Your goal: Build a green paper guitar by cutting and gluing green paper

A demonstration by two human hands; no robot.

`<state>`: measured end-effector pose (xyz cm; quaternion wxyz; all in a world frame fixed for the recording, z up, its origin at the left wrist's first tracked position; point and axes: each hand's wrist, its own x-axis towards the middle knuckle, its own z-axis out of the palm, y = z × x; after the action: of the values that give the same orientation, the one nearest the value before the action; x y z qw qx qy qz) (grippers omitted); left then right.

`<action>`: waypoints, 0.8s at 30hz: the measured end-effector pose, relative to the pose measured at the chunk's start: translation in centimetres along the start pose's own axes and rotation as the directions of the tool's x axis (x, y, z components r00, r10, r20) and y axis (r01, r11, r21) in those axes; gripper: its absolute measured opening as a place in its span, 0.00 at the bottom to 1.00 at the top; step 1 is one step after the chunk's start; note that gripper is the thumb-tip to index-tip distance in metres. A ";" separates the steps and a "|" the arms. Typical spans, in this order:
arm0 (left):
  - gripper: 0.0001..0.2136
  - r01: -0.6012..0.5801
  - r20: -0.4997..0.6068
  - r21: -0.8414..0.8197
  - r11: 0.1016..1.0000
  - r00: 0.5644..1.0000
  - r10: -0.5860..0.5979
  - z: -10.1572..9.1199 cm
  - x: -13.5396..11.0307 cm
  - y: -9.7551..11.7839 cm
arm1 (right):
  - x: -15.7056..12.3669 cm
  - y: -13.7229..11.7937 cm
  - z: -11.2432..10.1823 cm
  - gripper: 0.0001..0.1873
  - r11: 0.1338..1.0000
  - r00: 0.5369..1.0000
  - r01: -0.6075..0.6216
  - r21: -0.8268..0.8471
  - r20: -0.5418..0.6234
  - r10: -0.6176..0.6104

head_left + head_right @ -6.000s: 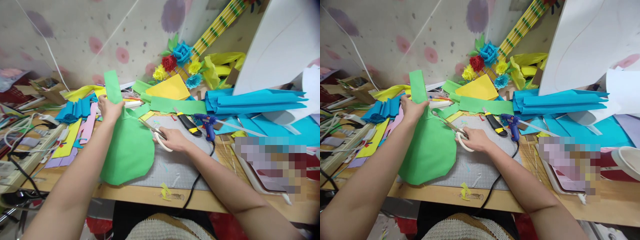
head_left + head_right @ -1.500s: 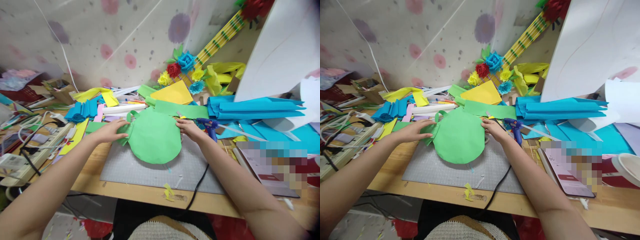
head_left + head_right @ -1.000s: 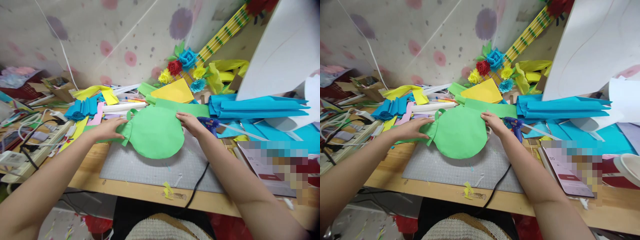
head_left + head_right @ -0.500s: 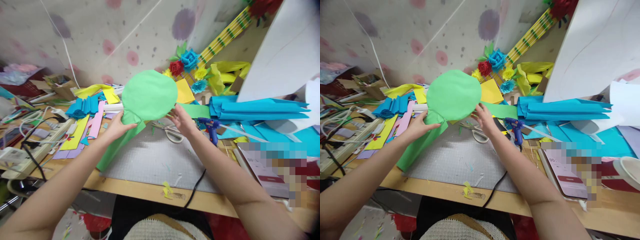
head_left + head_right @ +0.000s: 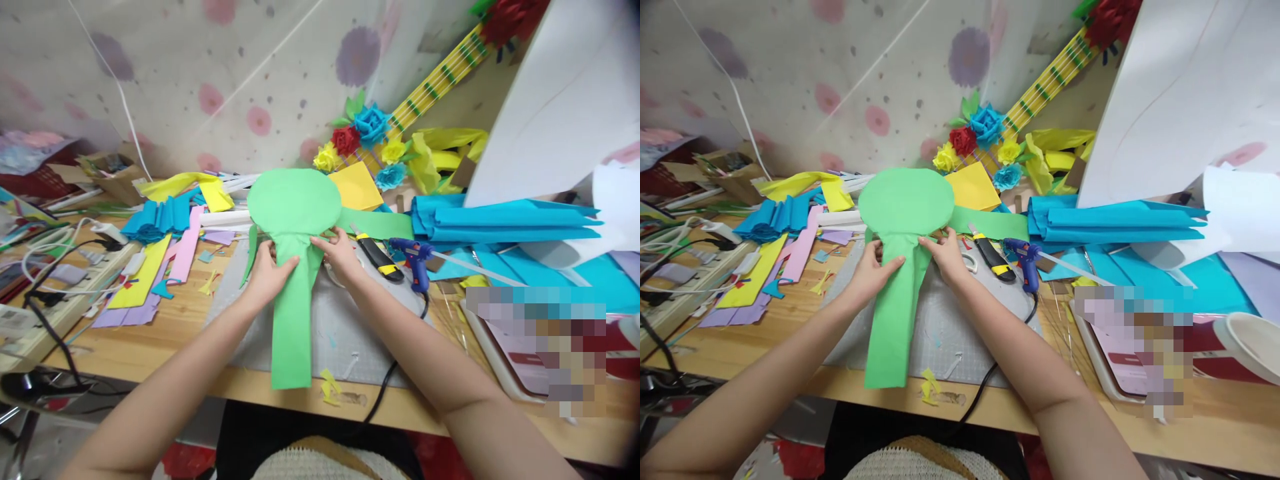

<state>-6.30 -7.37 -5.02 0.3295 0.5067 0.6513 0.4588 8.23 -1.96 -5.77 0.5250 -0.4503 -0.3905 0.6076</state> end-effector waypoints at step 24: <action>0.05 -0.405 0.251 0.461 0.790 0.913 0.322 -0.7 3.4 -2.6 | -0.9 -1.4 -7.0 0.12 0.606 0.987 0.158 -0.780 0.116 -0.109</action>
<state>-8.81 -4.47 -7.08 0.1418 0.7257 0.6096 0.2858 15.39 -2.59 -6.37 0.3074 -0.5868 -0.6639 0.3469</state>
